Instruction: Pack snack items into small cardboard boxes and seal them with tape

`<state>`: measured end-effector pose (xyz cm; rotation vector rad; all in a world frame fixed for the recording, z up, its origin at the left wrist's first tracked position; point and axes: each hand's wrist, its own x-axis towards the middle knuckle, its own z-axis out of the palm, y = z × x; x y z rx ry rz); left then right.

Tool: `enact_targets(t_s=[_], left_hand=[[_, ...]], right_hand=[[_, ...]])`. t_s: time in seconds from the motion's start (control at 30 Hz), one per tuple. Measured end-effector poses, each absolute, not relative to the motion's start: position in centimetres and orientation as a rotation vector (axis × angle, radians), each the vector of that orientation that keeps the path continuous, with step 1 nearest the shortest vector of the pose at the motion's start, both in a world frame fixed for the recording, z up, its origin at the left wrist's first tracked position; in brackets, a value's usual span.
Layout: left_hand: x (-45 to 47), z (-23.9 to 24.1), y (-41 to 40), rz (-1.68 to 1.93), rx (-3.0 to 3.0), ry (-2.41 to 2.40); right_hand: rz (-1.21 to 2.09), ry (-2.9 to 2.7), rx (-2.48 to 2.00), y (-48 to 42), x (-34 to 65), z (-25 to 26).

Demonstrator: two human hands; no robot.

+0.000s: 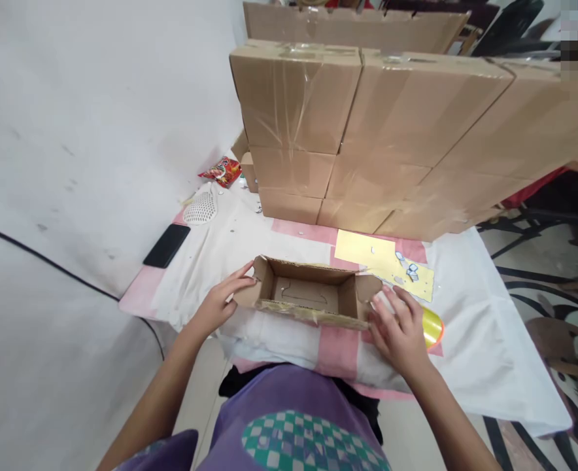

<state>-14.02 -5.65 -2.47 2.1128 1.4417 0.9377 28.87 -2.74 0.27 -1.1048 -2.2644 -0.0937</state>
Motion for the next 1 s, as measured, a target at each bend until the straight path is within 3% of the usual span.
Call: enact_targets(t_s=[0.17,0.43,0.6,0.67,0.83,1.0], left_hand=[[-13.1,-1.6,-6.4,0.971,2.053,1.612],[-11.8,-4.7,-6.9,0.716,1.996,1.636],[-10.9,-2.1,-7.2,1.206,2.220,1.894],[-10.5,0.2,-7.1,1.283,2.454,1.779],[-9.5,3.9,-6.4,0.686,2.795,1.417],[-9.6,3.7,-6.6,0.694,2.645,1.429]], right_hand=[[-0.025,-2.705,-0.864,-1.5,29.7,2.1],[0.292,-2.378,-0.935,-2.7,28.6,-1.0],[0.232,-2.570,-0.906,-1.0,28.5,2.2],[0.234,-2.708,-0.817,0.2,28.2,4.1],[0.296,-2.791,-0.797,2.4,27.0,6.6],[0.459,-2.774,-1.075,2.3,26.5,6.2]])
